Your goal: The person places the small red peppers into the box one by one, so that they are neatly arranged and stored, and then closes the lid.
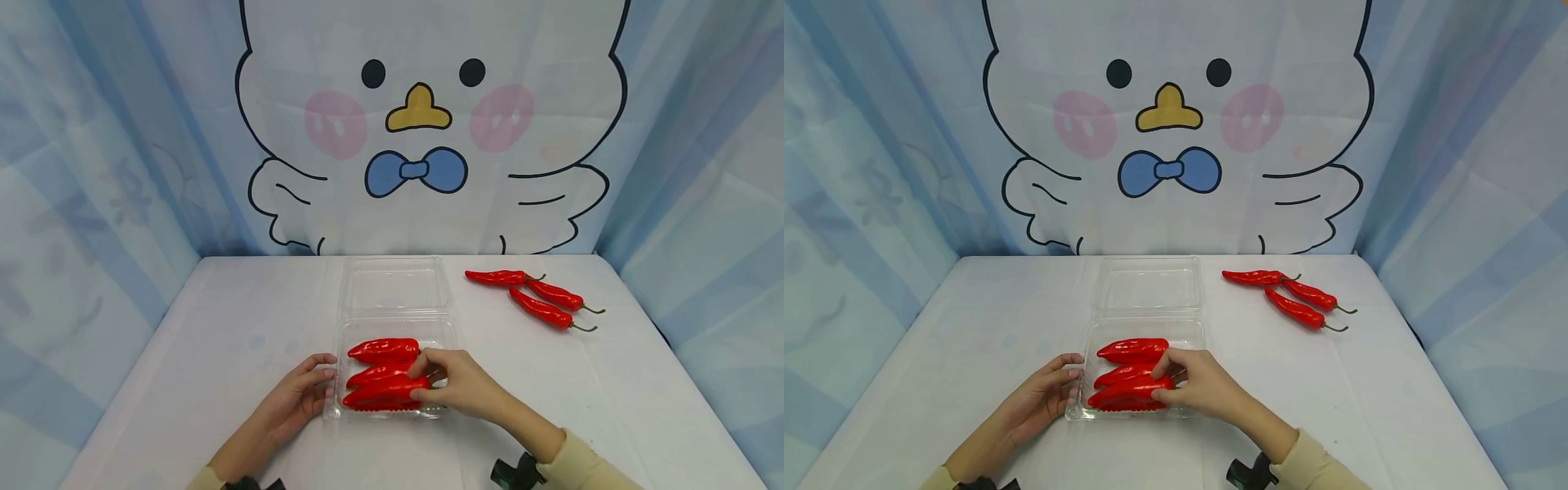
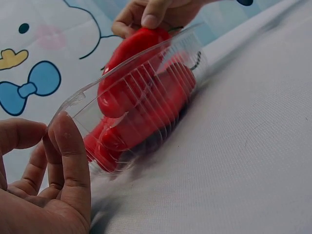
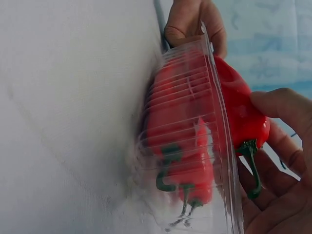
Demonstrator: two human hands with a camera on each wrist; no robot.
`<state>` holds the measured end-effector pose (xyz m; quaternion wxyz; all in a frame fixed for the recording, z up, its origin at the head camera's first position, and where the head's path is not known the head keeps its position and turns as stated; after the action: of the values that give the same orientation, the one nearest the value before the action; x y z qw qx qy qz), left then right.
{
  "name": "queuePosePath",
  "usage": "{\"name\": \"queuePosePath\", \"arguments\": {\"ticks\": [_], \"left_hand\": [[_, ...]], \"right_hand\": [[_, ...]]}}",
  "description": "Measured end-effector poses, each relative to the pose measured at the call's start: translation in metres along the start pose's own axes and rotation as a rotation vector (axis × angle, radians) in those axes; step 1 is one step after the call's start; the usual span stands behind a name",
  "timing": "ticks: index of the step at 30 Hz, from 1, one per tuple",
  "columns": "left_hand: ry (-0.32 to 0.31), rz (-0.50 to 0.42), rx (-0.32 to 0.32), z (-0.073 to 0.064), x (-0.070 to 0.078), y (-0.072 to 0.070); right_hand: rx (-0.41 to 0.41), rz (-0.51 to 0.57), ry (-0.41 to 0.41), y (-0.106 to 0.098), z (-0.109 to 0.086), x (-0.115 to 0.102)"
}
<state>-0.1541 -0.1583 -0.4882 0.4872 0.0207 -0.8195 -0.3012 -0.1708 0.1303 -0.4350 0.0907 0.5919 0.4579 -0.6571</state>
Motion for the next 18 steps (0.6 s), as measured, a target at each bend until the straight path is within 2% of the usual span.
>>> {"name": "queuePosePath", "arguments": {"ticks": [8, 14, 18], "left_hand": [[-0.001, 0.002, 0.012, 0.0004, -0.001, -0.0001], [-0.003, 0.004, 0.02, 0.0009, -0.0014, -0.0002], [-0.003, 0.002, 0.023, 0.0006, -0.0016, 0.0002]], "right_hand": [[-0.04, -0.075, -0.047, 0.0097, 0.001, -0.0047], [0.0, -0.119, -0.102, 0.0093, 0.0006, -0.0061], [0.026, -0.129, -0.105, 0.0066, 0.0001, -0.0043]]}}
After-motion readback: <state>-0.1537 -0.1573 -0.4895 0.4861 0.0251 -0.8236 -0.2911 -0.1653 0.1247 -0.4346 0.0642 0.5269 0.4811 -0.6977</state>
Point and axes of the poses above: each hand's wrist, its own z-axis towards the middle knuckle, its own y-axis out of the palm, x = y × z, the point moved 3 cm from there along z, towards the middle knuckle, and after that the axes turned 11 degrees about -x, right-handed, at the moved point
